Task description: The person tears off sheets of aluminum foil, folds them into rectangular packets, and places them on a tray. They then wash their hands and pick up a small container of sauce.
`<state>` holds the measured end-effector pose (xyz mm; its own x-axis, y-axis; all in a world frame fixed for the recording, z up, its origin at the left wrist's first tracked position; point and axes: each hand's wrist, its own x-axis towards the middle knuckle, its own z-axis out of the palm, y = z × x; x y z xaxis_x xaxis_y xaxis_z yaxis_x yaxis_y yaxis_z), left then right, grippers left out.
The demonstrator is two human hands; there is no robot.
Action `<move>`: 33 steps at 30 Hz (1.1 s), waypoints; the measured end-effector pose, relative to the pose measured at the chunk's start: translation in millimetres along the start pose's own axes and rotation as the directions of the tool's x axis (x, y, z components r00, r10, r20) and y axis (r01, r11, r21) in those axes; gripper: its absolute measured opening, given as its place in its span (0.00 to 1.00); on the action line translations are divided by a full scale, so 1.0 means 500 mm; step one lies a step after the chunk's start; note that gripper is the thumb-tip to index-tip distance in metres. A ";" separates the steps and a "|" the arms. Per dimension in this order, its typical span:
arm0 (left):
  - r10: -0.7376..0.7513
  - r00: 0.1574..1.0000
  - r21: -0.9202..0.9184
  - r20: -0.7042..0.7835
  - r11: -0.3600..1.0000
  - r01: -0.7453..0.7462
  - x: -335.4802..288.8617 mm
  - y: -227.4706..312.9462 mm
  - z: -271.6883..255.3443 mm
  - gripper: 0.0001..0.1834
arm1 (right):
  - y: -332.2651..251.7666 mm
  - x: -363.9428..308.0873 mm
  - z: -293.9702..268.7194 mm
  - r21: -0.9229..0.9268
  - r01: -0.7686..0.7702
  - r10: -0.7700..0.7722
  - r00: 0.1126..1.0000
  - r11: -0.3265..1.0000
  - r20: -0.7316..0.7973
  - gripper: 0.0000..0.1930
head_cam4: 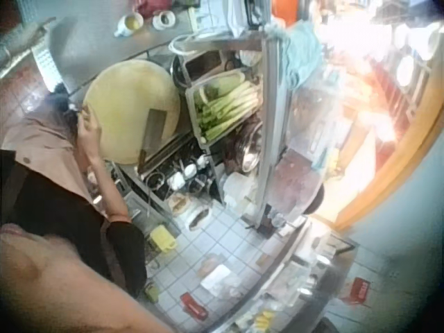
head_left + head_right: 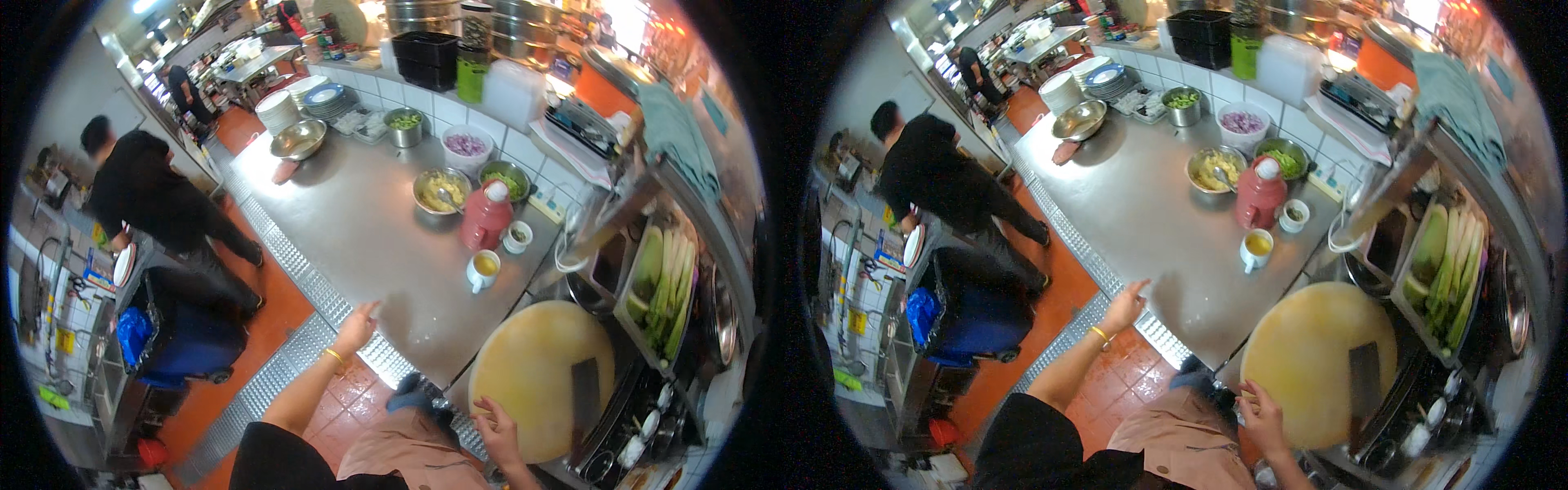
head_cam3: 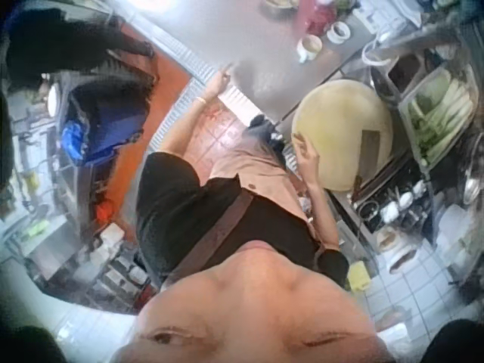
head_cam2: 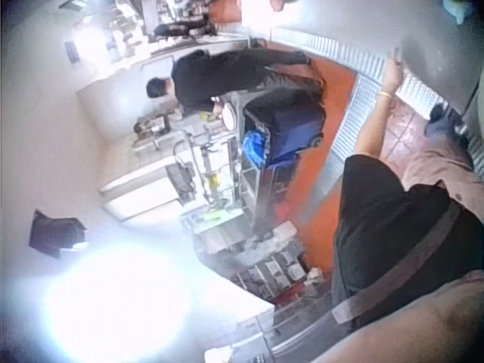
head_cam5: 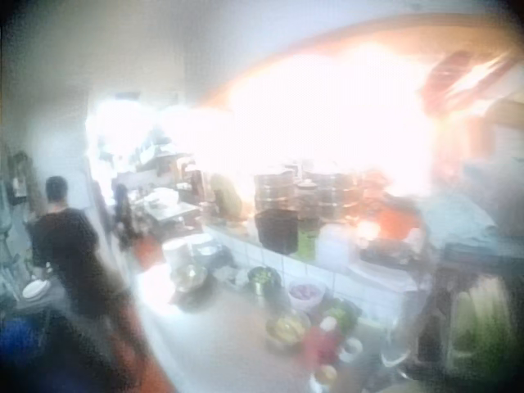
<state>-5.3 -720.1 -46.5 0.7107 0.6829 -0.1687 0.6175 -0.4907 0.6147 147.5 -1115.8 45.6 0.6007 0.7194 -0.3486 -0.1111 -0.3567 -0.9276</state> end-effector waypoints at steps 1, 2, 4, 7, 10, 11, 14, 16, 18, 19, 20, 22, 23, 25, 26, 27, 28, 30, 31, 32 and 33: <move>-0.037 0.996 0.021 -0.079 0.999 0.039 0.029 -0.036 -0.031 0.29 | -0.010 0.019 0.014 -0.004 0.014 -0.014 1.000 1.000 0.018 0.22; -0.073 0.986 -0.014 -0.147 0.997 0.072 0.060 -0.072 -0.063 0.30 | -0.019 0.041 0.029 0.014 0.045 -0.045 0.998 0.999 0.035 0.23; -0.138 0.962 -0.058 -0.236 0.990 0.128 0.130 -0.137 -0.127 0.32 | -0.034 0.089 0.064 -0.014 -0.021 0.021 0.998 1.000 0.065 0.23; -0.167 0.922 -0.010 -0.348 0.985 0.174 0.260 -0.240 -0.244 0.33 | -0.044 0.175 0.142 -0.020 -0.061 0.063 0.993 0.998 0.095 0.23; -0.105 0.887 0.173 -0.450 0.964 0.202 0.441 -0.358 -0.384 0.34 | -0.068 0.287 0.244 -0.073 -0.118 0.126 0.985 0.990 0.114 0.23; -0.098 0.884 0.201 -0.456 0.957 0.209 0.511 -0.402 -0.431 0.35 | -0.082 0.327 0.287 -0.109 -0.191 0.202 0.975 0.975 0.096 0.23; 0.069 0.865 0.319 -0.497 0.942 0.108 0.712 -0.552 -0.560 0.37 | -0.128 0.443 0.413 -0.182 -0.208 0.238 0.958 0.961 0.163 0.23; 0.080 0.858 0.322 -0.507 0.941 0.103 0.829 -0.648 -0.613 0.36 | -0.156 0.510 0.487 -0.117 -0.231 0.252 0.945 0.966 0.210 0.23; 0.052 0.899 0.406 -0.435 0.903 0.144 0.923 -0.733 -0.635 0.33 | -0.177 0.569 0.537 -0.186 -0.231 0.269 0.938 0.955 0.218 0.23; 0.027 0.906 0.429 -0.422 0.887 0.173 0.956 -0.769 -0.637 0.33 | -0.185 0.595 0.555 -0.214 -0.210 0.259 0.937 0.954 0.233 0.22; 0.034 0.919 0.486 -0.392 0.856 0.176 0.987 -0.799 -0.635 0.33 | -0.192 0.621 0.574 -0.219 -0.241 0.286 0.936 0.945 0.205 0.22; 0.130 0.893 0.558 -0.431 0.816 0.151 1.018 -0.833 -0.611 0.35 | -0.208 0.668 0.599 -0.220 -0.275 0.316 0.931 0.936 0.183 0.21; 0.106 0.874 0.471 -0.474 0.869 0.150 1.027 -0.837 -0.598 0.36 | -0.217 0.690 0.607 -0.230 -0.320 0.361 0.918 0.919 0.166 0.21; -0.036 0.851 0.264 -0.524 0.943 0.202 1.025 -0.817 -0.572 0.37 | -0.235 0.729 0.624 -0.234 -0.306 0.345 0.927 0.923 0.150 0.20; -0.080 0.882 0.272 -0.464 0.935 0.227 1.015 -0.792 -0.554 0.36 | -0.244 0.745 0.633 -0.232 -0.292 0.330 0.933 0.928 0.144 0.20; -0.125 0.901 0.270 -0.417 0.929 0.254 1.006 -0.759 -0.537 0.35 | -0.252 0.761 0.642 -0.231 -0.274 0.310 0.941 0.934 0.138 0.20; -0.061 0.949 0.269 -0.308 0.952 0.149 0.991 -0.721 -0.523 0.33 | -0.260 0.775 0.652 -0.210 -0.272 0.304 0.943 0.939 0.135 0.20; 0.077 0.983 0.198 -0.169 0.979 -0.042 0.941 -0.630 -0.474 0.29 | -0.270 0.793 0.667 -0.171 -0.286 0.310 0.942 0.943 0.132 0.20; 0.151 0.977 0.146 -0.152 0.981 -0.129 0.920 -0.580 -0.446 0.27 | -0.273 0.798 0.671 -0.162 -0.274 0.294 0.948 0.948 0.124 0.20; 0.199 0.975 0.064 -0.101 0.979 -0.194 0.917 -0.535 -0.427 0.25 | -0.275 0.801 0.674 -0.158 -0.270 0.290 0.949 0.950 0.124 0.20; 0.247 0.968 -0.025 -0.051 0.968 -0.249 0.916 -0.496 -0.412 0.23 | -0.274 0.801 0.676 -0.153 -0.262 0.281 0.952 0.953 0.120 0.20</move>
<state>97.4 -174.1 -117.3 0.8233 0.5669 0.0279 0.4125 -0.6315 0.6566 135.9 -577.1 -12.2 0.4462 0.6561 -0.6087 -0.1421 -0.6195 -0.7720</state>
